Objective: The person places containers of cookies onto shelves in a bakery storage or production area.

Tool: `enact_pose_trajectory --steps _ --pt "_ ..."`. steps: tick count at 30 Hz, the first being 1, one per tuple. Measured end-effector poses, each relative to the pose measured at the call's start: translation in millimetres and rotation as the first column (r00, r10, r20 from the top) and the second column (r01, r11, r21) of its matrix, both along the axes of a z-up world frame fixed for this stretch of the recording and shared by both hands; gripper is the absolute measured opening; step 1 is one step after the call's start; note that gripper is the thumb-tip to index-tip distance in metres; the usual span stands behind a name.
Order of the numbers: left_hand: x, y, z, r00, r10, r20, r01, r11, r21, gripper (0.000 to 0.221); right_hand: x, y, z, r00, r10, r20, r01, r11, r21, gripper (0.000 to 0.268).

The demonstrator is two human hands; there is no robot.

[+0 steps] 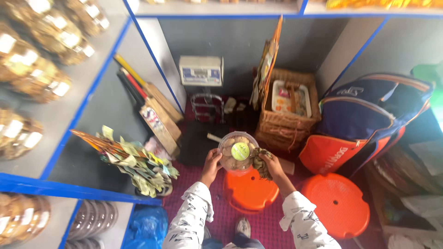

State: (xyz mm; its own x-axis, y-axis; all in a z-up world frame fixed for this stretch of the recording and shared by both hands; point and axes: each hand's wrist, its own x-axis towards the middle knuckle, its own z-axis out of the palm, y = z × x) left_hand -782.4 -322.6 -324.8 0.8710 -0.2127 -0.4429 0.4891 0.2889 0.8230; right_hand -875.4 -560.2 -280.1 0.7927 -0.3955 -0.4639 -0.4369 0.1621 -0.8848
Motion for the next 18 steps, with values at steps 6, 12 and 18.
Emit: enact_pose_trajectory --steps 6,12,18 --pt "-29 26 101 0.990 -0.073 0.119 0.102 0.962 -0.254 0.068 -4 16 84 0.988 -0.040 0.151 0.031 0.998 0.057 0.047" --pt "-38 58 141 0.978 -0.119 0.173 0.179 0.905 -0.385 0.084 -8 57 147 0.957 -0.056 0.284 0.028 0.994 0.103 0.047" --pt "-31 78 134 0.951 -0.082 0.299 0.197 0.904 -0.379 0.091 5 62 154 0.944 0.104 0.313 0.005 0.944 -0.331 0.063"
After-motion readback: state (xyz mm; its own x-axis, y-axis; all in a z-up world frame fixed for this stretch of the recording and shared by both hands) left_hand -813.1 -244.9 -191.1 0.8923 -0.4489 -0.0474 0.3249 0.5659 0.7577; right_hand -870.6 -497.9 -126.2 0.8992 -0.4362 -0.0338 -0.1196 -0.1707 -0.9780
